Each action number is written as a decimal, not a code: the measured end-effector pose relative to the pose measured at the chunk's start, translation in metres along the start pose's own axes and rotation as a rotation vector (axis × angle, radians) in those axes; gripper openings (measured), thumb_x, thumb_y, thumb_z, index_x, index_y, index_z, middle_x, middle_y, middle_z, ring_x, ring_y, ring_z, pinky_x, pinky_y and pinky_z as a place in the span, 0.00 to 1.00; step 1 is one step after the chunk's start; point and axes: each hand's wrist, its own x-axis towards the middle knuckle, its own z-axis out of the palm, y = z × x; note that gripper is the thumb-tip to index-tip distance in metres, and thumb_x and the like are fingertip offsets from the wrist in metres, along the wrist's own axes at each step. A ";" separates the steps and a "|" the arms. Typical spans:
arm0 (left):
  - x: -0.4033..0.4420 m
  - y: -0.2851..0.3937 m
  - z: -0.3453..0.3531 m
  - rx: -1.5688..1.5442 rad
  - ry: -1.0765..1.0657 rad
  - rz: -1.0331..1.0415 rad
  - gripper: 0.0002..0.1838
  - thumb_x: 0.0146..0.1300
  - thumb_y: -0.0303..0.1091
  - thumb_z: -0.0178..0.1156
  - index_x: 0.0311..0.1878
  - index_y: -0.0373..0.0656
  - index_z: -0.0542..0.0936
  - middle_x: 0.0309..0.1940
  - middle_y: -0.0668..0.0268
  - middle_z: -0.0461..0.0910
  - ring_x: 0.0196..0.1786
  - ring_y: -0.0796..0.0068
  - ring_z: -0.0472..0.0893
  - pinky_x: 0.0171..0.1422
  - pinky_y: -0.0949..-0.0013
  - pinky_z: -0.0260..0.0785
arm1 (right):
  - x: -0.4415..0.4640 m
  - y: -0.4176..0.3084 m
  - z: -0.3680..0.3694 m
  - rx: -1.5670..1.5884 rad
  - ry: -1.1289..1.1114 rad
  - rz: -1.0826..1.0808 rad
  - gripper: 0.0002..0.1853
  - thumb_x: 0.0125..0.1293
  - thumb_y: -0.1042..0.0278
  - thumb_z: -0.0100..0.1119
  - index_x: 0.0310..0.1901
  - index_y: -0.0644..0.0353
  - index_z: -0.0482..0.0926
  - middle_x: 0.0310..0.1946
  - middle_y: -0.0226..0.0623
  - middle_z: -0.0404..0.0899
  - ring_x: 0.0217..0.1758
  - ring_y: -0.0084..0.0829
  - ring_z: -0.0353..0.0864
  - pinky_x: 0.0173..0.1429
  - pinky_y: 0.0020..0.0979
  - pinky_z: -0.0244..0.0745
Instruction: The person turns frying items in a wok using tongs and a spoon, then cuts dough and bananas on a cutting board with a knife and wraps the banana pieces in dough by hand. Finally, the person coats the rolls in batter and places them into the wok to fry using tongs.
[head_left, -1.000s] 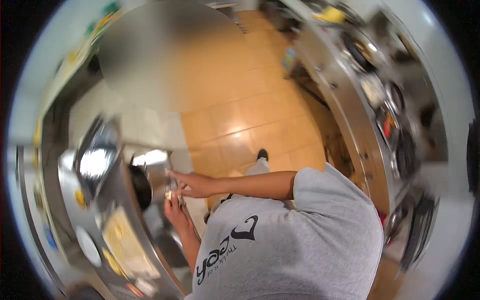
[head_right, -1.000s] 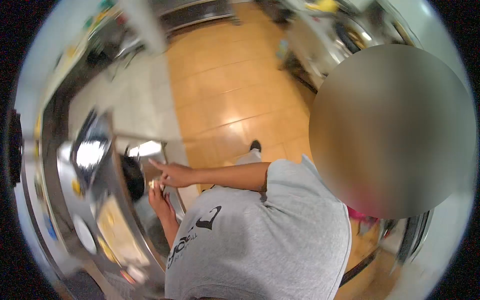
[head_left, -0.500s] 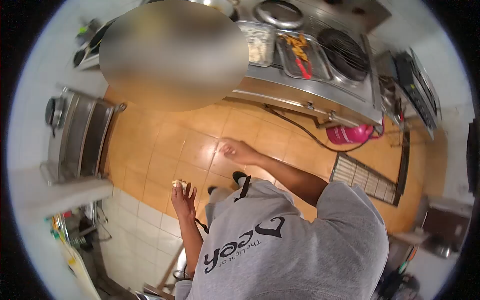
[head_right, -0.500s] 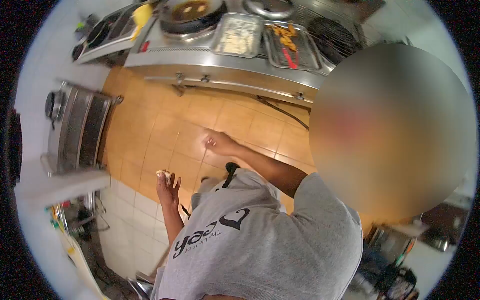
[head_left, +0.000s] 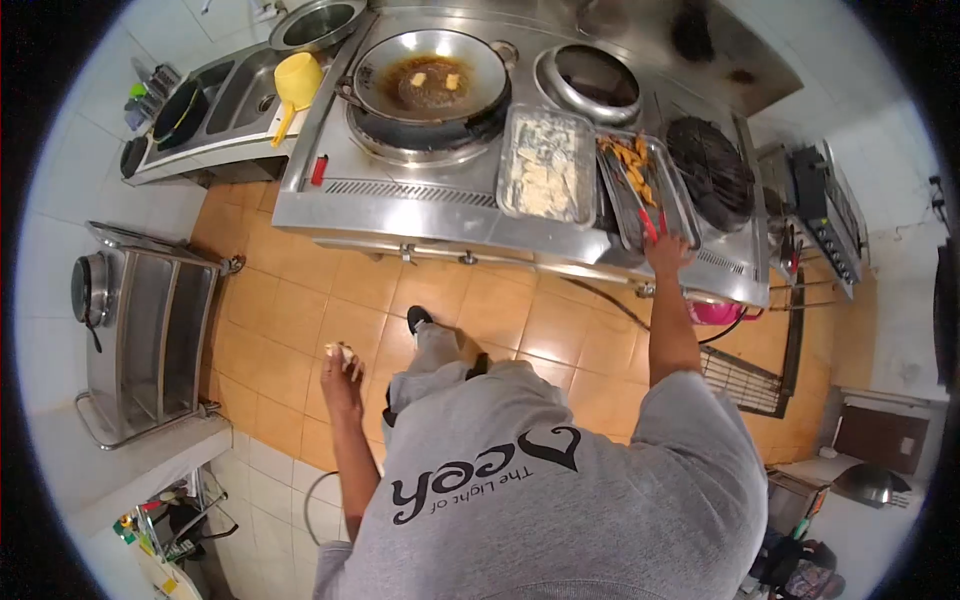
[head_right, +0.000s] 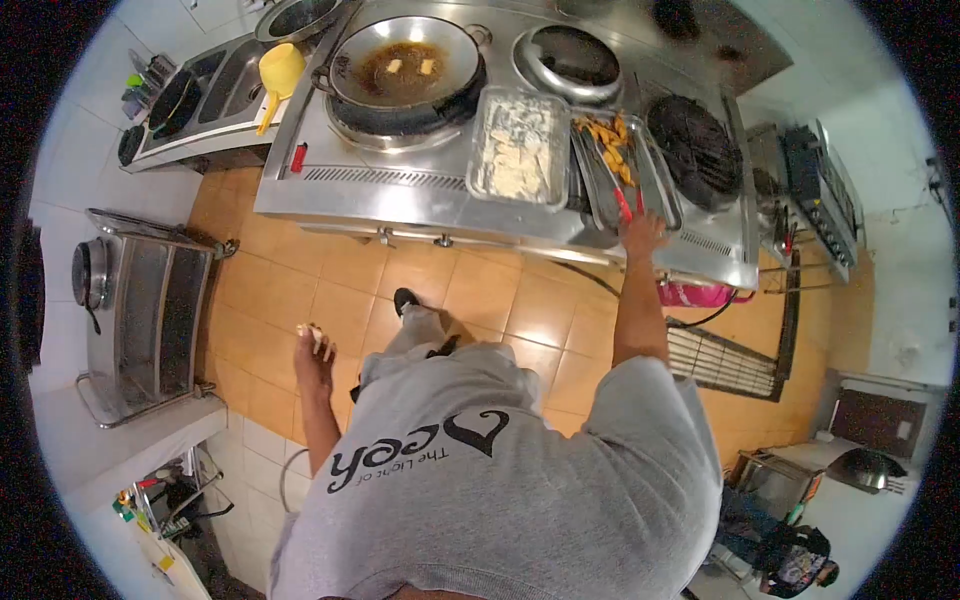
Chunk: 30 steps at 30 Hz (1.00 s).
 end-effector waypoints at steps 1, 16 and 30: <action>0.013 0.019 0.006 0.004 -0.012 0.027 0.15 0.63 0.47 0.58 0.47 0.48 0.75 0.36 0.72 0.73 0.39 0.77 0.72 0.46 0.73 0.67 | 0.000 0.001 0.005 0.056 0.035 -0.043 0.26 0.59 0.41 0.51 0.56 0.46 0.74 0.63 0.40 0.63 0.68 0.46 0.56 0.61 0.70 0.47; 0.160 0.091 0.115 0.009 -0.119 -0.053 0.19 0.61 0.48 0.60 0.49 0.47 0.74 0.38 0.73 0.72 0.41 0.77 0.72 0.45 0.72 0.67 | -0.037 -0.148 -0.175 1.317 -0.668 -0.337 0.18 0.65 0.51 0.54 0.45 0.58 0.74 0.22 0.23 0.66 0.19 0.14 0.61 0.24 0.18 0.56; 0.133 0.044 0.116 -0.163 0.114 -0.011 0.20 0.61 0.52 0.59 0.50 0.50 0.75 0.40 0.73 0.71 0.42 0.77 0.68 0.50 0.69 0.65 | 0.120 -0.286 -0.191 1.208 -1.068 -0.527 0.17 0.65 0.50 0.53 0.25 0.52 0.69 0.13 0.17 0.57 0.14 0.14 0.53 0.18 0.21 0.46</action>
